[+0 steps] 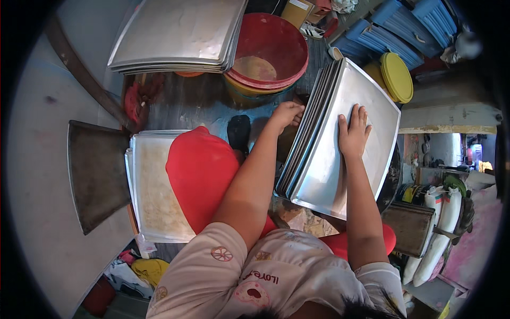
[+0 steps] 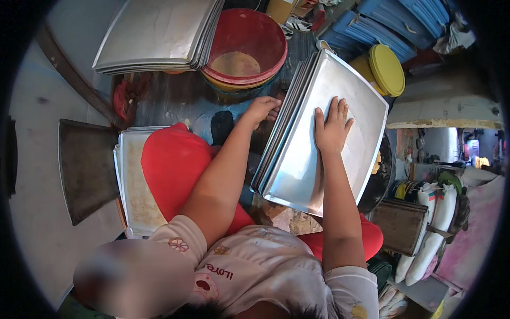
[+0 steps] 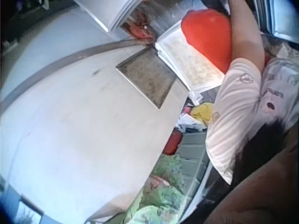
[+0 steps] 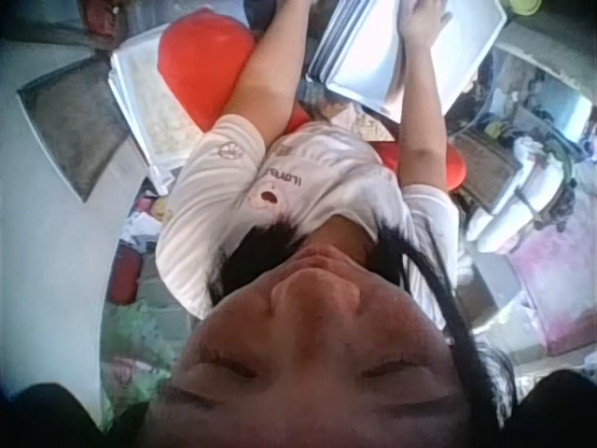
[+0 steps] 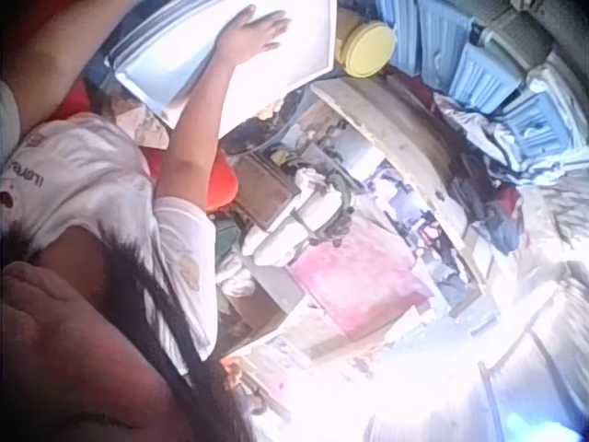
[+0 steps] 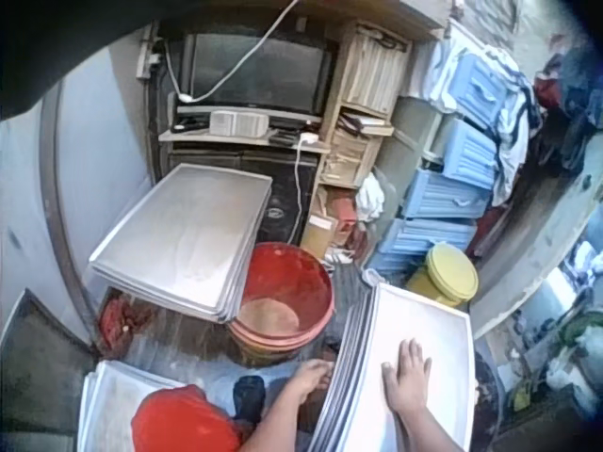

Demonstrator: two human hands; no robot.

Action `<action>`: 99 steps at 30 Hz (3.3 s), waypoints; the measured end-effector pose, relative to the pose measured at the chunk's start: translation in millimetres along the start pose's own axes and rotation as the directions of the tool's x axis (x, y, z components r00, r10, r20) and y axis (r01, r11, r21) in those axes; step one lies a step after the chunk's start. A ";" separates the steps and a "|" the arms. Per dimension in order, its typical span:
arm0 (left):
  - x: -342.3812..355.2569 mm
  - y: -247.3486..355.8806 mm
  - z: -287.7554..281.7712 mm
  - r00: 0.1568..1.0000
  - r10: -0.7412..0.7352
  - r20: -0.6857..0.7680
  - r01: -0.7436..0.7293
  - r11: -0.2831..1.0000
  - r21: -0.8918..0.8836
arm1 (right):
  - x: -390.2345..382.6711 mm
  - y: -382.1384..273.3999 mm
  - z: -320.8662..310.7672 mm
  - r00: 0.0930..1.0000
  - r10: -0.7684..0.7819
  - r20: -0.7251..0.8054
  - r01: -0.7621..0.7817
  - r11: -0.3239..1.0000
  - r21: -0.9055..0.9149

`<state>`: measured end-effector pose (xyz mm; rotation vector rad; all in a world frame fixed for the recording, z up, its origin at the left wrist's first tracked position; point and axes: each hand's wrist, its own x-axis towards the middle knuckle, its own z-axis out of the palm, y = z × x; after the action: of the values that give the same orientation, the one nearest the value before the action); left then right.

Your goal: Shaping portions of dough and arranging them on metal baking trays.

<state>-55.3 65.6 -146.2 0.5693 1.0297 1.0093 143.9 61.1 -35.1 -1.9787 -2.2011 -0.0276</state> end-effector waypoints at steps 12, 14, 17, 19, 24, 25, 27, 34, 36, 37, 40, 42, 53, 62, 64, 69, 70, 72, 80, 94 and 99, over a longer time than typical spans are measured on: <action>-1.8 1.8 4.4 0.988 0.098 0.120 -0.101 0.995 0.014 | -1.9 0.6 -0.4 1.000 0.002 -0.030 -0.001 1.000 0.023; 0.7 0.4 8.6 0.982 0.168 0.091 -0.173 0.984 0.042 | -1.4 2.2 0.1 0.999 0.002 -0.036 -0.002 1.000 0.019; 5.1 -2.2 10.8 0.966 0.255 0.028 -0.257 0.962 0.095 | -1.5 0.1 0.5 0.999 0.000 -0.040 0.000 1.000 0.008; 9.1 -4.7 6.6 0.951 0.299 0.078 -0.309 0.914 0.263 | -1.7 -2.3 -0.3 0.999 -0.003 -0.041 0.003 1.000 0.000; 0.6 6.5 13.8 0.967 0.248 0.057 -0.255 0.940 0.226 | -2.9 -0.3 -2.0 0.999 0.018 -0.031 -0.018 1.000 0.004; -1.3 10.2 16.7 0.976 0.212 0.045 -0.216 0.963 0.160 | -2.7 1.3 -2.3 0.999 0.021 -0.035 -0.021 1.000 0.002; -2.0 10.0 15.8 0.974 0.220 0.047 -0.225 0.958 0.179 | -2.8 1.5 -0.7 0.999 0.016 -0.041 -0.017 1.000 -0.024; 12.0 -0.2 17.8 0.799 0.597 0.068 -0.571 0.719 0.396 | -3.4 1.1 0.0 0.999 0.005 -0.042 -0.005 1.000 -0.006; 12.5 4.0 15.5 0.840 0.534 0.095 -0.525 0.759 0.386 | -2.9 1.0 0.1 0.998 0.002 -0.055 -0.002 1.000 0.000; 12.3 5.7 14.5 0.876 0.465 0.126 -0.476 0.795 0.376 | -2.8 0.1 -0.5 0.999 -0.001 -0.054 0.001 1.000 0.001; 2.9 13.7 18.5 0.921 0.369 0.127 -0.391 0.866 0.313 | -2.8 2.3 -0.4 0.999 0.014 -0.049 -0.014 1.000 0.002; 4.1 12.1 12.5 0.910 0.391 0.141 -0.415 0.838 0.355 | -3.1 -2.7 -1.4 0.999 0.020 -0.028 -0.020 1.000 0.013; 4.3 11.7 18.6 0.868 0.484 0.109 -0.485 0.782 0.391 | -3.3 -6.7 -4.6 0.999 0.034 -0.026 -0.033 0.999 0.016; -9.6 21.8 23.5 0.916 0.375 0.143 -0.401 0.837 0.372 | -4.2 -3.9 -5.1 0.999 0.021 -0.038 -0.020 1.000 0.019; -11.3 22.9 25.2 0.915 0.383 0.127 -0.403 0.847 0.347 | -4.7 -2.3 -4.4 0.999 0.022 -0.039 -0.021 1.000 0.022; -12.7 32.9 27.3 0.854 0.482 0.194 -0.519 0.783 0.342 | -3.6 -1.3 -3.2 0.998 0.013 -0.056 -0.013 1.000 0.005; -12.6 34.7 29.3 0.849 0.475 0.233 -0.529 0.771 0.355 | -4.4 -0.1 -4.9 0.998 0.018 -0.062 -0.018 1.000 0.004; -14.9 37.5 26.4 0.882 0.415 0.225 -0.467 0.833 0.297 | -3.7 -2.3 -5.9 0.999 0.005 -0.053 -0.004 1.000 0.025; -15.3 42.5 30.9 0.892 0.403 0.202 -0.451 0.797 0.401 | -3.3 -6.0 -2.7 0.997 0.016 -0.076 -0.013 0.999 0.048; -46.8 66.0 62.6 0.692 0.680 0.241 -0.470 0.172 0.865 | -12.6 3.2 -31.9 0.982 -0.038 0.183 -0.005 0.974 0.227; -73.3 92.1 120.7 0.679 0.670 0.299 -0.482 0.100 0.870 | -31.4 74.3 -60.4 0.964 -0.201 0.177 -0.026 0.588 0.809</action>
<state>4.0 48.9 10.7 2.0510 1.5700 1.0914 227.7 30.5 11.7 -1.3644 -1.8750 1.0827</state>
